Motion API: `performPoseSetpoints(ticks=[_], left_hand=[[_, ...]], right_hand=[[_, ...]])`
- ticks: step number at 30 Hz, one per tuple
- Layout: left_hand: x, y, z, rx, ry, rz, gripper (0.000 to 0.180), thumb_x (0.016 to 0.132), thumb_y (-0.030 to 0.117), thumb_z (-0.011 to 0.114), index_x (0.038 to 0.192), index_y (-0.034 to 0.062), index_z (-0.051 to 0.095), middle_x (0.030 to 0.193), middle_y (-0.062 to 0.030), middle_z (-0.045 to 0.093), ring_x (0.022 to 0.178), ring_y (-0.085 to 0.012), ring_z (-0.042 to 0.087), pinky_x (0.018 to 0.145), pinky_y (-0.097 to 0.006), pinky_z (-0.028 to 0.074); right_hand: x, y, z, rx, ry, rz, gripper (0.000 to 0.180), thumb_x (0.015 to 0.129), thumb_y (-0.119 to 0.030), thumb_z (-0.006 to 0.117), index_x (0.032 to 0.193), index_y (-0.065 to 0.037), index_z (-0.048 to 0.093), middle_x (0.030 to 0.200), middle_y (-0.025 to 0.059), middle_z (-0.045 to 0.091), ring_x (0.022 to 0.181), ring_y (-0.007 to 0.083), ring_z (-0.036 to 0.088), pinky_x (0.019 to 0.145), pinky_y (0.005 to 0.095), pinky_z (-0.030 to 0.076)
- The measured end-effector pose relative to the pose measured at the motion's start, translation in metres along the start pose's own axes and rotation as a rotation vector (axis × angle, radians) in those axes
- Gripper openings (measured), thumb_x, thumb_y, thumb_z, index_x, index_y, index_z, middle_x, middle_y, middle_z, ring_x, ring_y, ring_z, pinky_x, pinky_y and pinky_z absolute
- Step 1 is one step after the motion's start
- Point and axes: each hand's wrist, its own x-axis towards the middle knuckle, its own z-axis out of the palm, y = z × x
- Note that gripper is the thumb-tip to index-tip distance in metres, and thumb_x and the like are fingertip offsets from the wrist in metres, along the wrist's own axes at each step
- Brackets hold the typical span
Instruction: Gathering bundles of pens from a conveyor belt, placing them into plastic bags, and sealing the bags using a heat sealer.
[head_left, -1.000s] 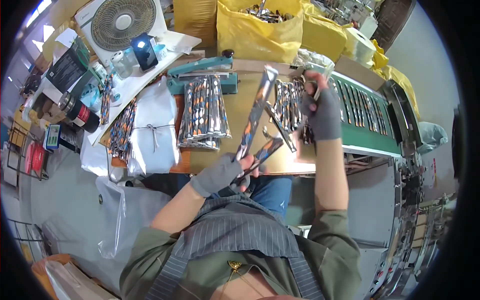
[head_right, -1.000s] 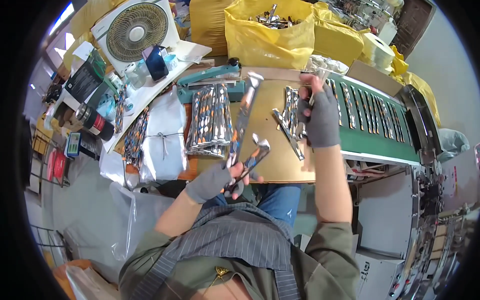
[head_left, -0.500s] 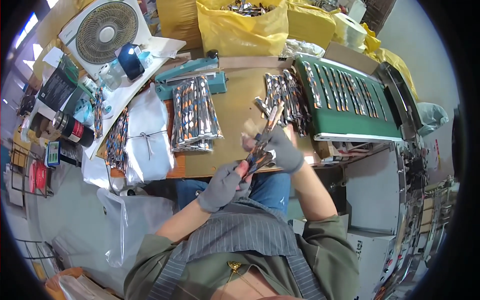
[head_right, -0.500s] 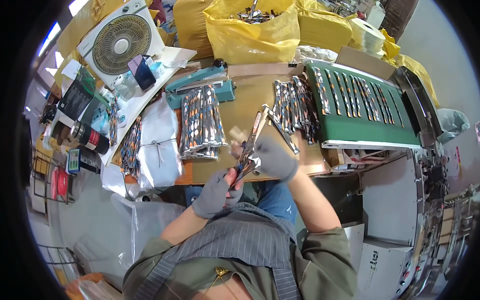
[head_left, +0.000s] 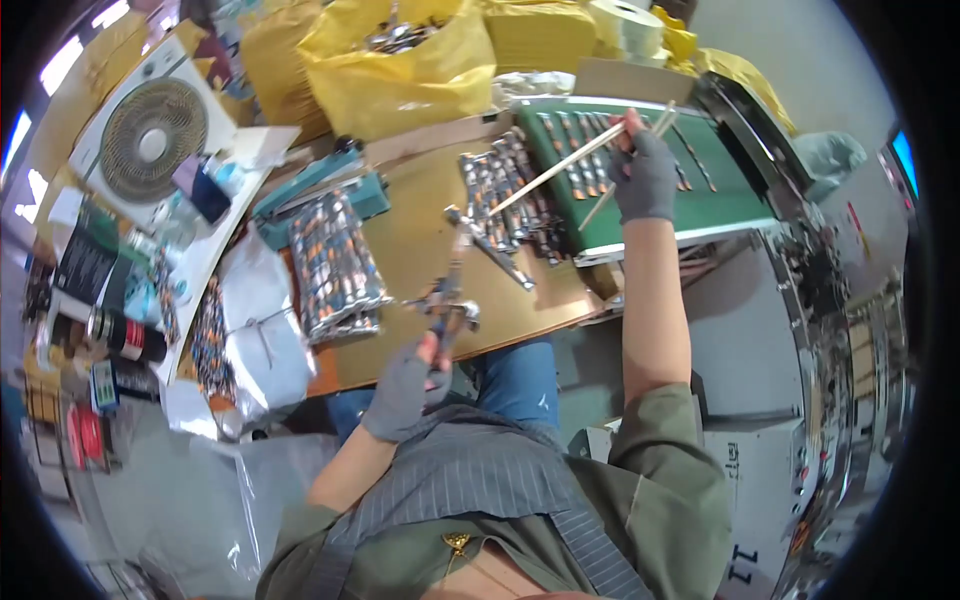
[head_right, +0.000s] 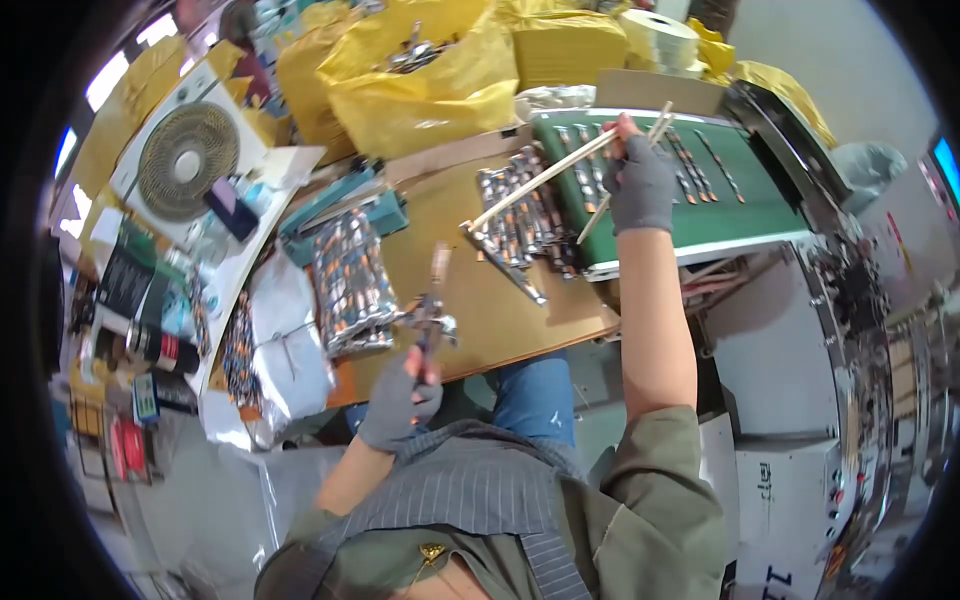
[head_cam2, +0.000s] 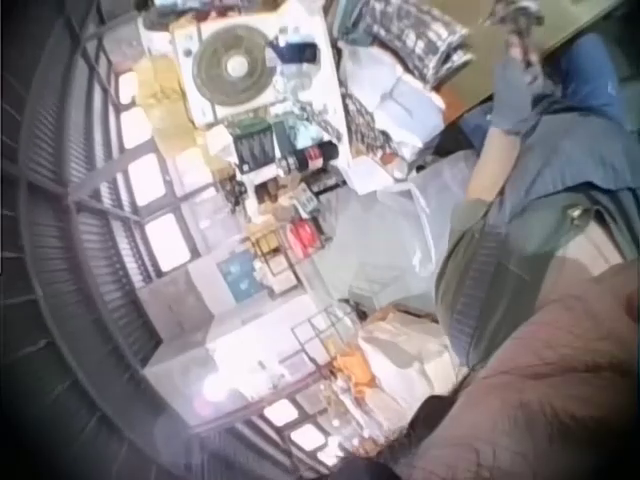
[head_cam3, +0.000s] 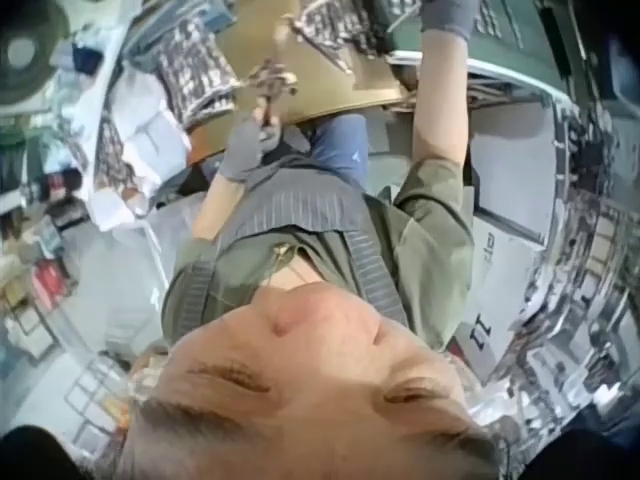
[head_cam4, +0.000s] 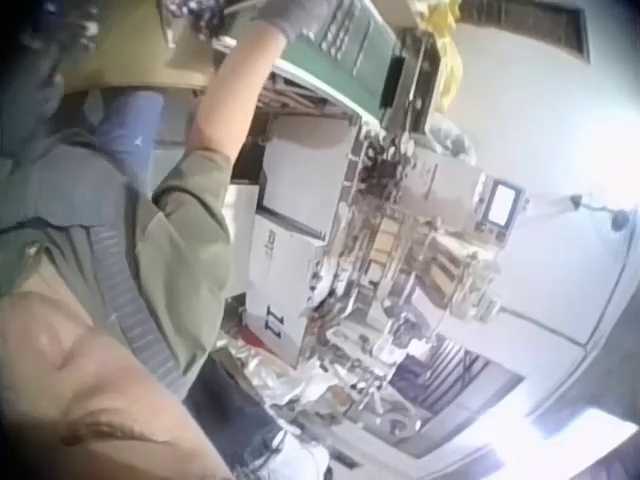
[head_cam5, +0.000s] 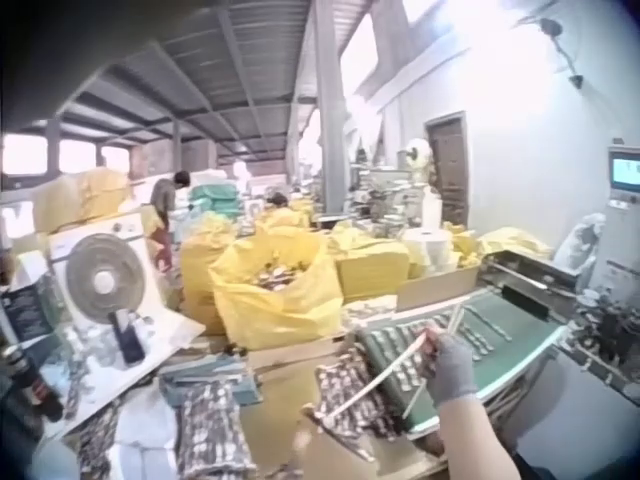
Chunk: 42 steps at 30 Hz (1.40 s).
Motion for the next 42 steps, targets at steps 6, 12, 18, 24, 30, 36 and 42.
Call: performPoseSetpoints(ticks=[6,12,18,24,30,36,42], left_hand=[[0.031,0.003,0.004,-0.255,0.176,0.067,0.032,0.097,0.04,0.04,0.088,0.0098,0.049,0.054,0.0051,0.032,0.038,-0.0061,0.028,0.036,-0.021,0.021],[0.069,0.005,0.042,0.166,0.235,0.133,0.026,0.092,0.035,0.053,0.088,0.0098,0.053,0.058,0.0039,0.039,0.039,-0.0058,0.033,0.034,-0.021,0.024],[0.113,-0.004,0.137,0.175,0.019,0.016,0.03,0.089,0.028,0.059,0.102,0.0006,0.06,0.072,-0.0034,0.061,0.059,-0.0113,0.057,0.056,-0.024,0.048],[0.116,-0.019,0.15,0.414,-0.045,-0.099,0.026,0.087,0.027,0.059,0.092,0.0018,0.063,0.07,-0.0026,0.059,0.054,-0.0099,0.054,0.05,-0.022,0.042],[0.116,-0.022,0.162,0.358,-0.119,-0.135,0.026,0.087,0.028,0.059,0.089,0.0017,0.061,0.067,-0.0032,0.057,0.053,-0.0111,0.054,0.049,-0.023,0.041],[0.126,-0.031,0.165,0.131,-0.287,-0.312,0.024,0.089,0.025,0.056,0.094,0.0017,0.057,0.069,-0.0039,0.056,0.052,-0.0137,0.053,0.049,-0.025,0.042],[0.113,-0.042,0.176,0.409,-0.161,-0.199,0.038,0.092,0.036,0.05,0.102,0.0004,0.056,0.072,-0.0067,0.057,0.059,-0.0155,0.058,0.059,-0.025,0.05]], right_hand=[[0.0,-0.004,-0.055,-0.056,0.144,-0.01,0.023,0.086,-0.027,0.064,0.081,-0.005,0.063,0.054,-0.006,0.039,0.038,0.005,0.028,0.037,0.0223,0.017],[-0.02,-0.012,-0.089,-0.141,0.271,-0.03,0.024,0.081,-0.027,0.07,0.072,-0.006,0.062,0.053,-0.0059,0.039,0.039,0.0048,0.029,0.038,0.0224,0.018],[-0.049,-0.005,-0.107,-0.226,0.324,-0.121,0.023,0.081,-0.026,0.071,0.074,-0.005,0.063,0.055,-0.006,0.042,0.044,0.0028,0.034,0.041,0.0206,0.023],[-0.07,-0.017,-0.131,-0.262,0.183,-0.082,0.021,0.079,-0.021,0.07,0.084,-0.002,0.064,0.059,-0.0054,0.046,0.046,0.0027,0.035,0.043,0.0194,0.025],[-0.08,-0.03,-0.151,-0.143,0.074,0.091,0.021,0.077,-0.019,0.069,0.087,-0.002,0.062,0.06,-0.0059,0.044,0.047,0.0022,0.033,0.044,0.0196,0.024],[-0.081,-0.037,-0.169,-0.206,0.069,0.075,0.015,0.08,-0.018,0.063,0.081,-0.004,0.059,0.063,-0.0017,0.05,0.049,0.0055,0.039,0.047,0.0204,0.031],[-0.073,-0.056,-0.203,-0.142,0.018,-0.064,0.034,0.094,-0.031,0.049,0.105,0.0,0.054,0.086,0.0092,0.064,0.077,0.0164,0.061,0.07,0.0303,0.049]])
